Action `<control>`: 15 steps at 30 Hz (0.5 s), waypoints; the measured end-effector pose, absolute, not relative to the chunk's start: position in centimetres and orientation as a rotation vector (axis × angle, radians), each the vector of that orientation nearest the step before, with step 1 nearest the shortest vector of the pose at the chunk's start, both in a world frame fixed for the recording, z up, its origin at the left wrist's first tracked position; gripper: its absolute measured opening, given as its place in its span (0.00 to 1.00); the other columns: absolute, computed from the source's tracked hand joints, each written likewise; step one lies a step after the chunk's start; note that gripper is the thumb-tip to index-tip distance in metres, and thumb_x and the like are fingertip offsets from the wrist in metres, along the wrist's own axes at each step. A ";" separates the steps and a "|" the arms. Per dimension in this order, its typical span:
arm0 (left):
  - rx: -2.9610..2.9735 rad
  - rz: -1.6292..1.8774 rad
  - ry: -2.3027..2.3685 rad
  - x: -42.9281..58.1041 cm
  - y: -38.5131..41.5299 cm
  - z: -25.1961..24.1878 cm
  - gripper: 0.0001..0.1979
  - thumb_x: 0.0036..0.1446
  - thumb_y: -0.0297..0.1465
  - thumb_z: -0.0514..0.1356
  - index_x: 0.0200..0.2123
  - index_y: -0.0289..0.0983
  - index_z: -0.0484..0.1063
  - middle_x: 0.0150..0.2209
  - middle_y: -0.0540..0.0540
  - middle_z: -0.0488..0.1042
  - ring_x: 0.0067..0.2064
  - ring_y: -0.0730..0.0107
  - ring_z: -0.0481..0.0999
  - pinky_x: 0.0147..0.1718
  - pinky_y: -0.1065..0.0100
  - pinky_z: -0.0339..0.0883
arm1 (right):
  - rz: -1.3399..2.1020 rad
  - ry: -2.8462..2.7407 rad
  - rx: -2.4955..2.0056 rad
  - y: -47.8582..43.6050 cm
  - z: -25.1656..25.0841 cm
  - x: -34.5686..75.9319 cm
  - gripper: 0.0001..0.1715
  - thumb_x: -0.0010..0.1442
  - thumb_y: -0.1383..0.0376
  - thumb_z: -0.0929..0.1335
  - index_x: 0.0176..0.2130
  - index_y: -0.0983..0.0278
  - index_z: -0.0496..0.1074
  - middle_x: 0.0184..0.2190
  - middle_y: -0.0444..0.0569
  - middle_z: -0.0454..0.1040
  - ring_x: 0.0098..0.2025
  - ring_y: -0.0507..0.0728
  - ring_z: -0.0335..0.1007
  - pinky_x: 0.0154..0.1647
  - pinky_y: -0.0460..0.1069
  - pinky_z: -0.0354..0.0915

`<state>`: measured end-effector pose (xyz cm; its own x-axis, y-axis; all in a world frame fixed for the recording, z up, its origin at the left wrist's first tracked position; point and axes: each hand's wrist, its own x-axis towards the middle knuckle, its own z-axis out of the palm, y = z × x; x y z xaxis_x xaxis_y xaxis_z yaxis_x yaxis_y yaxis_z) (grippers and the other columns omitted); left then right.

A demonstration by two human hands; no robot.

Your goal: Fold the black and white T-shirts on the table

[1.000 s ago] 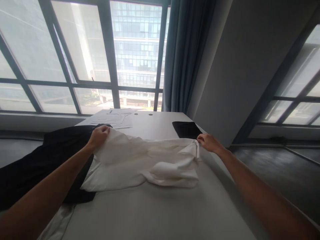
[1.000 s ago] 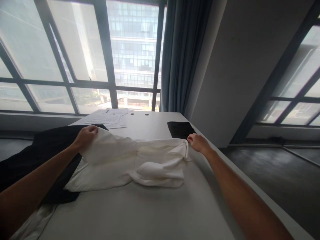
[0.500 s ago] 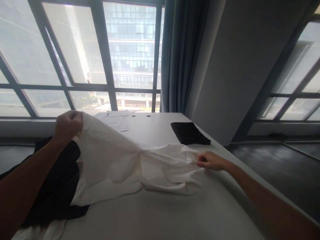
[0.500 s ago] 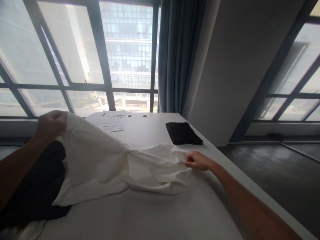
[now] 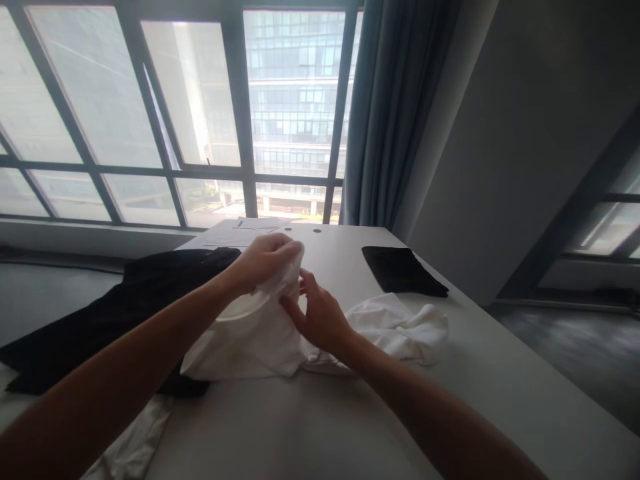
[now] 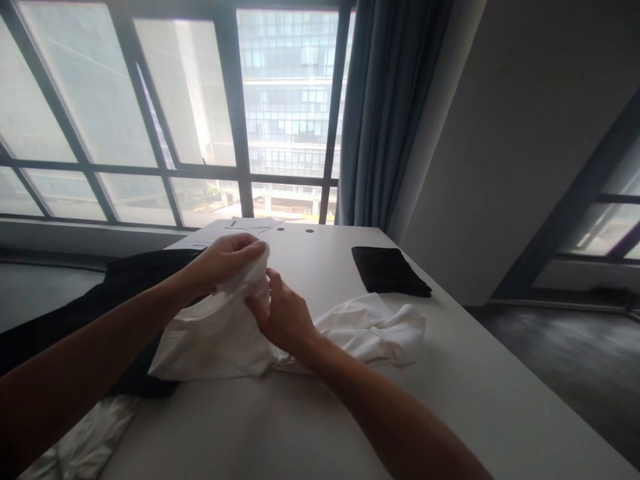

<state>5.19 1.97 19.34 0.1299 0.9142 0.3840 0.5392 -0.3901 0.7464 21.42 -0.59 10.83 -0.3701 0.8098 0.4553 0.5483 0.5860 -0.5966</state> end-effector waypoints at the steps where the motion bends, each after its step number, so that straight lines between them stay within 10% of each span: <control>1: 2.038 1.161 1.368 4.7 1.7 19.3 0.21 0.57 0.47 0.60 0.35 0.33 0.77 0.31 0.45 0.76 0.33 0.65 0.75 0.34 0.62 0.71 | 0.407 -2.021 -1.085 -0.1 11.2 21.2 0.22 0.66 0.56 0.62 0.56 0.61 0.65 0.43 0.55 0.77 0.43 0.63 0.73 0.43 0.56 0.66; 8: 2.228 1.105 1.413 0.0 2.1 18.7 0.22 0.51 0.50 0.64 0.34 0.34 0.77 0.34 0.45 0.78 0.37 0.61 0.76 0.37 0.63 0.70 | 0.444 -1.720 -1.082 4.4 14.8 23.5 0.07 0.58 0.64 0.60 0.35 0.60 0.66 0.28 0.46 0.71 0.32 0.58 0.67 0.34 0.50 0.62; 15: 2.479 0.597 1.429 -1.3 -1.7 11.3 0.51 0.36 0.47 0.74 0.64 0.42 0.62 0.60 0.37 0.69 0.56 0.46 0.71 0.54 0.55 0.65 | 0.666 -1.585 -0.944 3.3 16.4 23.8 0.08 0.57 0.60 0.60 0.33 0.60 0.65 0.27 0.45 0.66 0.30 0.57 0.63 0.29 0.49 0.61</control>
